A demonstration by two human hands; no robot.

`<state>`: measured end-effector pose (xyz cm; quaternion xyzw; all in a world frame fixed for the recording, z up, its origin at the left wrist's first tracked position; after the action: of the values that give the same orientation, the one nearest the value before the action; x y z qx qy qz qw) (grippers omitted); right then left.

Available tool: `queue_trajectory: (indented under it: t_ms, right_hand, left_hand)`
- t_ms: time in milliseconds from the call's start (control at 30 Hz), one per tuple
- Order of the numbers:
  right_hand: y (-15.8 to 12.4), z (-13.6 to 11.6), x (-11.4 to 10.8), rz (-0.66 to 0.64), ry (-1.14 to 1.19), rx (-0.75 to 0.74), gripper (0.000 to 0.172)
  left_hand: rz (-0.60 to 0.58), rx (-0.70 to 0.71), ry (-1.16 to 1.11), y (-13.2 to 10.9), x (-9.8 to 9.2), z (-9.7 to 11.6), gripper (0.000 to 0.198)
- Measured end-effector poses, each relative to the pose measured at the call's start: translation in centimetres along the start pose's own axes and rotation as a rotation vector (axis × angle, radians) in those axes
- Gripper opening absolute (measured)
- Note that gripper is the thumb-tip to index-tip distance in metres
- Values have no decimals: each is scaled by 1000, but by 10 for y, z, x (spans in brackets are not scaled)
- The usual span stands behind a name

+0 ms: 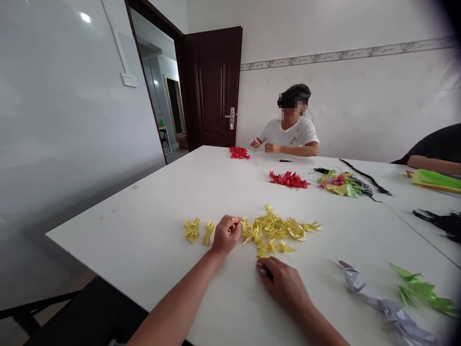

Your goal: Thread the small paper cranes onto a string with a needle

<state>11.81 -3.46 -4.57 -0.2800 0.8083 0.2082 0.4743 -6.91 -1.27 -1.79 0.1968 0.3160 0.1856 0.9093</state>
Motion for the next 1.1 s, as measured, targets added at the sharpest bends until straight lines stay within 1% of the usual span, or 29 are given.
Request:
queue_trajectory:
  t_ms: [67,167,233,300,367,433,500,600,633,667,700,733,800,867,900,933,1000,1100]
  right_hand:
    - [0,-1,-1,1,-7,5,26]
    - [0,-1,-1,-6,-16,25,25]
    - [0,-2,-2,-3,-17,31,25]
    - [0,-3,-3,-7,-16,31,26]
    - [0,-5,-3,-10,-15,28,26]
    - [0,-6,-4,0,-9,21,26]
    - [0,-7,-5,17,-4,12,25]
    - [0,-8,-6,43,6,5,23]
    - [0,-8,-6,52,18,1,23]
    - [0,-7,-7,63,39,-5,24]
    - [0,-7,-7,79,72,-14,25]
    - [0,-6,-8,105,113,-22,26]
    - [-2,-2,-12,194,220,-36,22]
    - [-5,5,-18,345,337,-37,19]
    - [-6,10,-21,423,392,-28,23]
    - [-7,15,-22,489,446,-15,29]
    - [-4,24,-24,577,536,17,39]
    - [9,34,-22,634,627,58,46]
  left_hand:
    - [-6,-1,42,-1,-24,0,23]
    - [-16,-52,117,9,-66,-9,23]
    - [-66,-95,150,17,-82,-17,24]
    - [-132,-133,170,22,-86,-23,21]
    - [-189,-164,185,24,-82,-26,16]
    - [-217,-186,197,24,-79,-26,18]
    - [-202,-196,202,27,-81,-25,18]
    - [-114,-188,199,35,-88,-17,14]
    - [-80,-180,202,37,-86,-12,17]
    - [-47,-174,190,39,-81,-7,22]
    - [-13,-172,146,38,-72,-1,28]
    - [9,-171,90,37,-58,5,33]
    - [53,-199,-211,29,-21,16,38]
    - [36,-217,-441,19,20,26,38]
    - [34,-229,-513,14,36,30,37]
    - [26,-223,-553,10,48,34,37]
    - [-2,-186,-555,6,61,38,37]
    - [-41,-135,-500,4,62,32,37]
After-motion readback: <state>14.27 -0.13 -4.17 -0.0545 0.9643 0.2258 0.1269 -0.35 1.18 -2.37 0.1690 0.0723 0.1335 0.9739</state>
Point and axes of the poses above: each hand's wrist, its own y-axis towards the middle knuckle, its own x-axis out of the palm, z = x × y, the point moved 6 cm from there along y, towards the middle knuckle, and after that the axes turned 6 degrees about -z, right-handed, at the moved point
